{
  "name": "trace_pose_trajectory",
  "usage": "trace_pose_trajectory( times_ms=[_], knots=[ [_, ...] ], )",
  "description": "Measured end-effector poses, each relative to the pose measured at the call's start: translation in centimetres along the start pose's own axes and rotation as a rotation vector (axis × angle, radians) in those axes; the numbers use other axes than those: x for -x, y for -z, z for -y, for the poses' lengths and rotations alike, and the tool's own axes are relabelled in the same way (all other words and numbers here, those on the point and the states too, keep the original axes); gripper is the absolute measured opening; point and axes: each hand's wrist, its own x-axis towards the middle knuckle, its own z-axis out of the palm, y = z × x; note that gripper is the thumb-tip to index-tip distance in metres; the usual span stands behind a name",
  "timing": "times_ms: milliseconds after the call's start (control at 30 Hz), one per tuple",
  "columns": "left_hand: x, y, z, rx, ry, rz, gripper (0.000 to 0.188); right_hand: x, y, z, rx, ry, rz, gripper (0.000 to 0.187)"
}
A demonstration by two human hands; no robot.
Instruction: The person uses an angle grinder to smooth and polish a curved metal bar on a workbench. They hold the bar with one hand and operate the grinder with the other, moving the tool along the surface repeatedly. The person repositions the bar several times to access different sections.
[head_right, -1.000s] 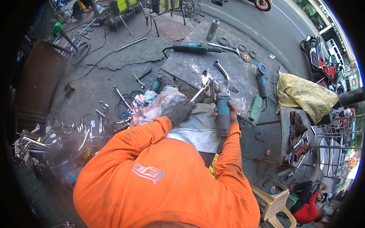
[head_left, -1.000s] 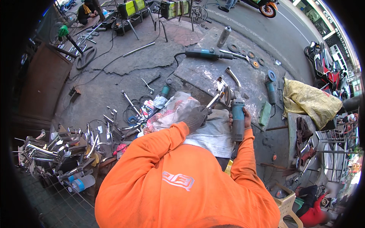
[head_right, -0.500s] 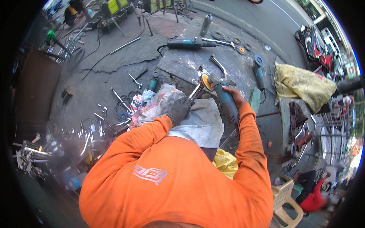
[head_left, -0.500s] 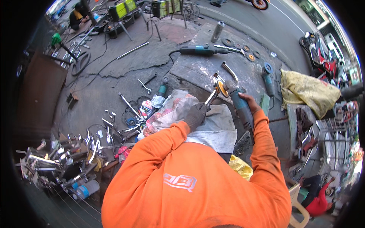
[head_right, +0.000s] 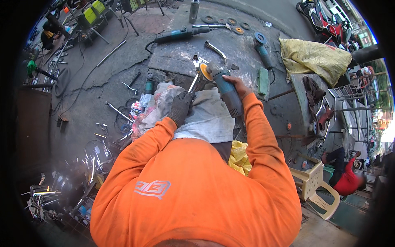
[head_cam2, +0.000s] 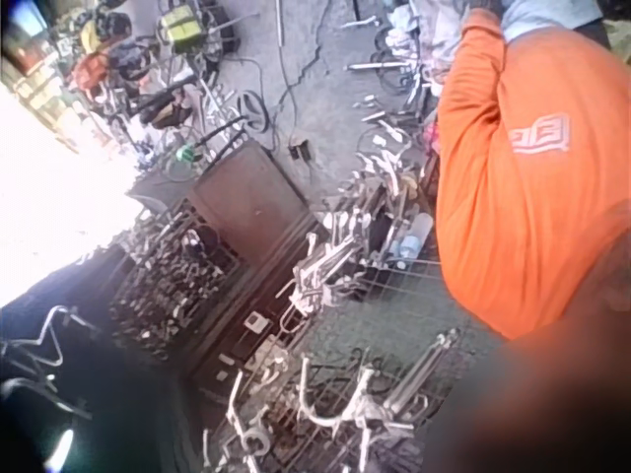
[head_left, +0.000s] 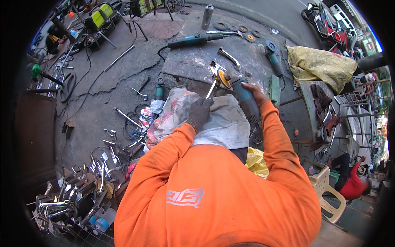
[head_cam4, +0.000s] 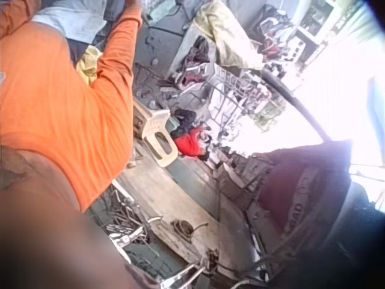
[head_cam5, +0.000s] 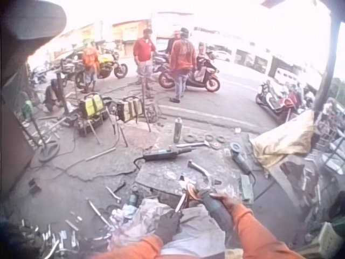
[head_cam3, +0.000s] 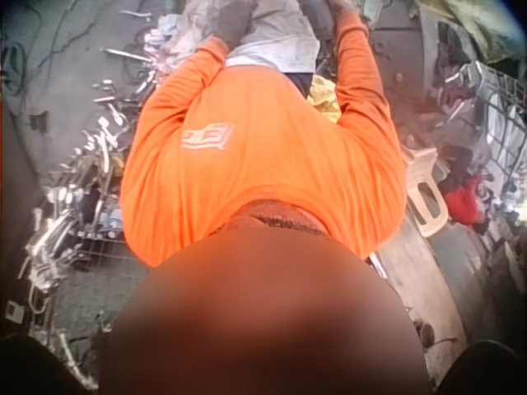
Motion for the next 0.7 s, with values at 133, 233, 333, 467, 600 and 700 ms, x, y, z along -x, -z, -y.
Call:
trace_pose_trajectory(
  times_ms=[133, 233, 333, 467, 600, 700],
  knots=[
    [-0.2, 0.2, 0.3, 0.055, -0.004, 0.020, 0.026, 1.0, 0.1, -2.0, -0.089, 0.013, -0.003, 0.054],
    [-0.1, 0.0, 0.3, 0.100, 0.084, 0.012, 0.025, 1.4, -0.3, -2.4, -0.139, 0.024, 0.009, 0.055],
    [0.1, -0.3, 0.2, 0.056, 0.079, -0.009, 0.026, 1.7, -0.9, -1.7, -0.122, -0.008, -0.004, 0.054],
    [0.2, -0.3, -0.3, -0.021, 0.044, -0.014, 0.030, 1.2, -1.8, -0.2, -0.082, -0.013, -0.044, 0.053],
    [0.3, -0.3, -0.5, -0.032, 0.059, -0.018, 0.031, 0.5, -3.5, -0.3, -0.032, 0.075, -0.079, 0.054],
    [0.4, -0.5, -0.1, -0.051, 0.003, -0.041, 0.029, -0.2, -5.0, -1.1, 0.150, 0.217, -0.133, 0.056]
  ],
)
